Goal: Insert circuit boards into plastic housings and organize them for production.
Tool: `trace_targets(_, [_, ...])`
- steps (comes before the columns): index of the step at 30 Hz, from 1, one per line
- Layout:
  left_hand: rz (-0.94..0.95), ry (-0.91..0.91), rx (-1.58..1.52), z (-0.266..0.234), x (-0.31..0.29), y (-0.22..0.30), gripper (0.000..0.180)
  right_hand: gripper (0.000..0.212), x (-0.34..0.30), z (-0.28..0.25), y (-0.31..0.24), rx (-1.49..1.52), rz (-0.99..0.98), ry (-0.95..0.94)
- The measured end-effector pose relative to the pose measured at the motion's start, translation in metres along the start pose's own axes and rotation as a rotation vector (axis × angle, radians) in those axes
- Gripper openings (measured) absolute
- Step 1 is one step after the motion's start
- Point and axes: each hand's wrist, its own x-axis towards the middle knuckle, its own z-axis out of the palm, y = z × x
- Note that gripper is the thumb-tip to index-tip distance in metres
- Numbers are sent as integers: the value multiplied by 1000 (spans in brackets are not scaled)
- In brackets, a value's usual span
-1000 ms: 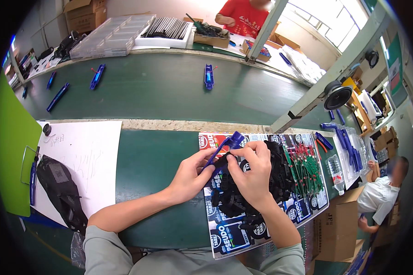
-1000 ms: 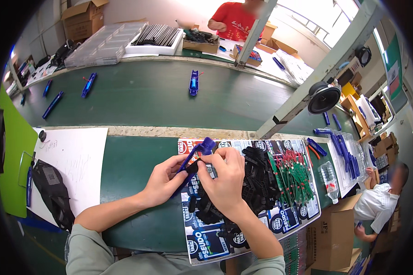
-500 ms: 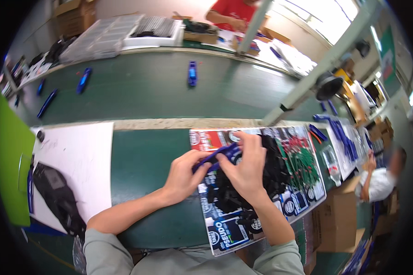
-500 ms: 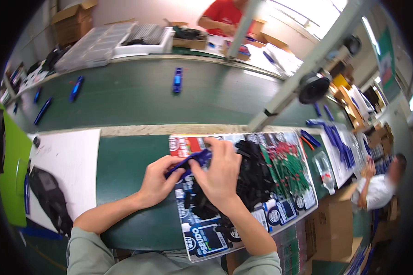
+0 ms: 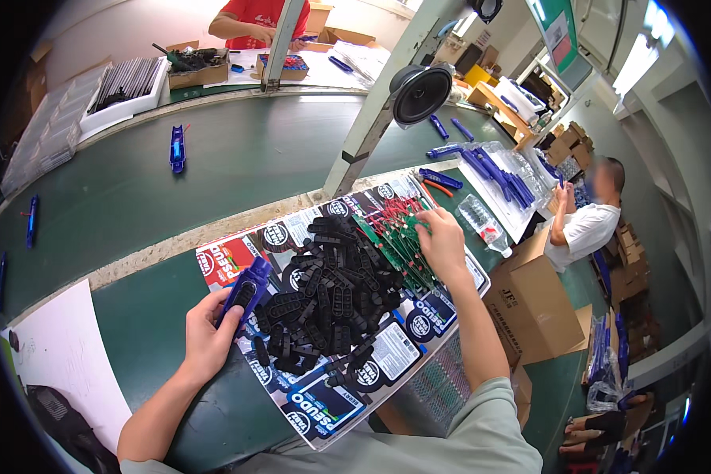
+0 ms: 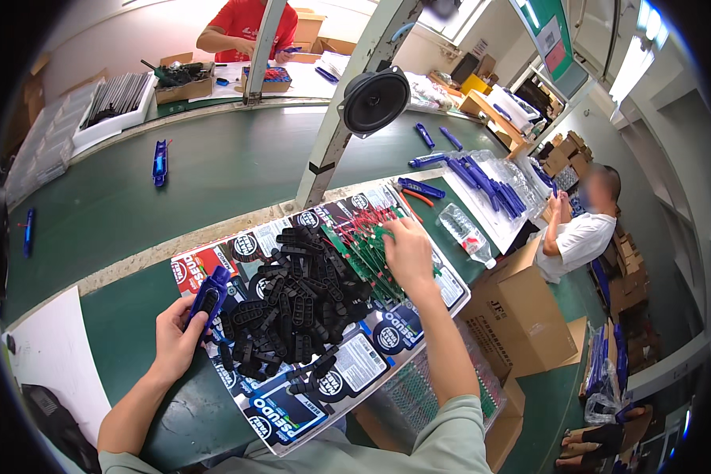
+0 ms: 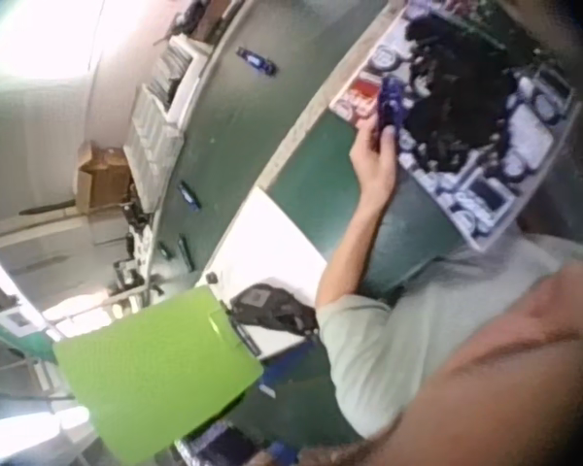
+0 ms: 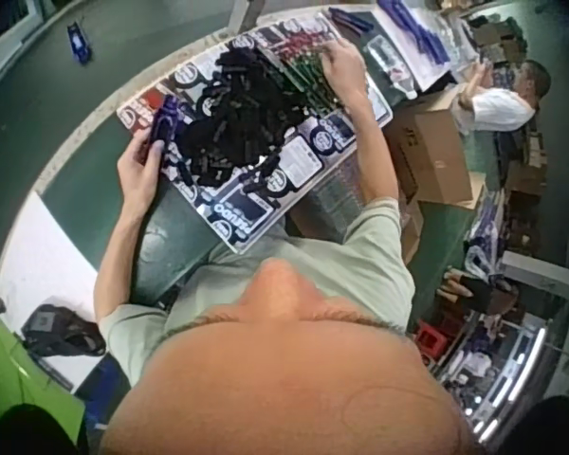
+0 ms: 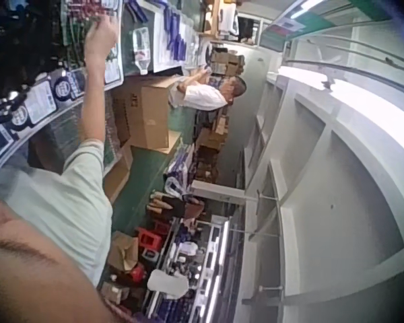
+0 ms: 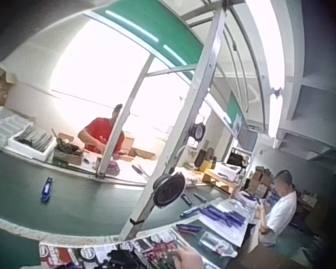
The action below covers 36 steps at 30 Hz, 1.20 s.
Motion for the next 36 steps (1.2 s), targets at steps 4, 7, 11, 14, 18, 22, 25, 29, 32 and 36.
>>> trace_targets(4, [-108, -1, -68, -3, 0, 0, 28, 21, -10, -5, 14, -27, -3, -98])
trace_targets(7, [-103, 7, -78, -7, -3, 1, 29, 19, -10, -4, 11, -94, 3, -135])
trace_targets(11, [-100, 12, -106, -9, -4, 3, 28, 13, -1, -11, 3, -239, -138, 87])
trace_targets(14, [-72, 0, -153, -9, -1, 0, 28, 12, 6, -24, -25, -160, -221, 267])
trace_targets(18, [-18, 3, -165, -4, 3, 0, 27, 15, -5, -41, -105, 270, -201, 249])
trace_targets(22, [-125, 18, -269, -6, 1, 10, 30, 35, -25, -21, -185, 1083, 0, -55])
trace_targets(25, [-145, 18, -356, -8, 1, 12, 33, 39, -33, 3, -216, 1183, -92, -281])
trace_targets(29, [-80, 35, -482, -5, -1, 15, 38, 30, -38, 22, -247, 1380, -38, -271])
trace_targets(32, [-65, 21, -482, -8, -3, 15, 39, 31, -37, 30, -252, 1096, -174, -167])
trace_targets(36, [-56, -2, -490, -11, -3, 18, 40, 32, -44, 38, -257, 1123, -190, -165])
